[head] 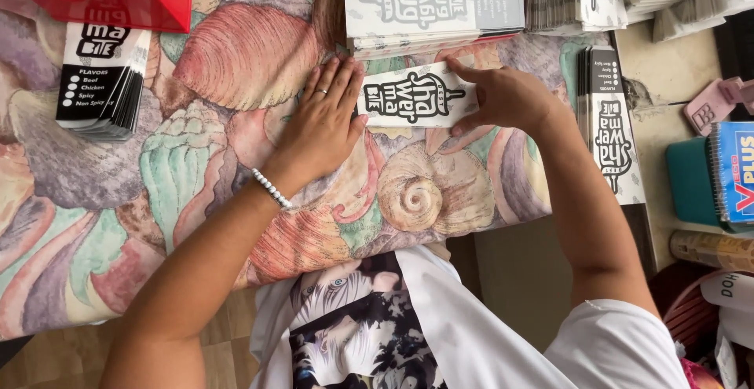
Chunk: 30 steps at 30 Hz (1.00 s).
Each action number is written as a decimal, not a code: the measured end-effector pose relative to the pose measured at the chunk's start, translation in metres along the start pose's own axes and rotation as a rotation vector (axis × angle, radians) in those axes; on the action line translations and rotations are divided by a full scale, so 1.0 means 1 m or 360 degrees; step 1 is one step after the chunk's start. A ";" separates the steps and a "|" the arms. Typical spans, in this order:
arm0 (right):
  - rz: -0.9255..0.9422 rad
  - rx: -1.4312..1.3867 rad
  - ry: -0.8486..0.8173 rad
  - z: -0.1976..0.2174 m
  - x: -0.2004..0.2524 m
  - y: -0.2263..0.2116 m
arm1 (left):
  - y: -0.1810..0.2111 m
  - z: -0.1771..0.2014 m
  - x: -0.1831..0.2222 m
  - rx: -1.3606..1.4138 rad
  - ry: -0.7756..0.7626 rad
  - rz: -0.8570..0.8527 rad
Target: The person organizes a large stack of printed paper bags by hand, aligning them one by one and eventually gathering the whole pile into a neat stack.
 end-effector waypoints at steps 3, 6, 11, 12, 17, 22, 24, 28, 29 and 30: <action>-0.0080 -0.0071 -0.0073 0.014 0.017 -0.005 | 0.002 0.003 -0.001 0.0018 -0.0050 0.0041; -0.0063 -0.0075 -0.0078 0.001 0.004 0.017 | 0.001 0.001 -0.002 -0.0024 -0.0039 0.0026; -0.0001 -0.0093 -0.0105 0.003 0.007 0.019 | 0.003 0.000 0.000 -0.0061 -0.0005 0.0000; 0.0034 -0.0123 -0.0125 0.005 0.010 0.017 | 0.003 0.001 0.001 -0.0074 -0.0001 -0.0002; 0.0386 -0.0472 0.0378 0.024 0.011 0.033 | 0.003 -0.001 -0.002 -0.0134 0.0042 -0.0019; 0.0652 -0.0460 0.0806 0.023 0.031 -0.058 | 0.006 0.003 -0.003 -0.0142 -0.0010 -0.0029; 0.0762 -0.0094 0.0542 0.000 0.023 -0.097 | 0.004 0.003 -0.004 -0.0119 -0.0098 0.0027; 0.0801 0.0061 0.0670 -0.037 0.001 -0.096 | 0.001 -0.004 -0.001 -0.0185 0.0207 -0.0036; 0.0818 0.0082 0.0685 -0.040 0.000 -0.094 | 0.001 -0.006 0.000 -0.0168 0.0221 -0.0031; 0.0835 0.0102 0.0701 -0.044 -0.002 -0.092 | 0.000 -0.008 0.000 -0.0151 0.0235 -0.0025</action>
Point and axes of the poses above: each hand's wrist, its own x-axis away from the middle knuckle, its own z-axis out of the back of the hand, y = z × x, the point moved 5 cm from there along -x, towards the middle knuckle, and after that the axes turned 4 degrees about -z, right-handed, at the moved point
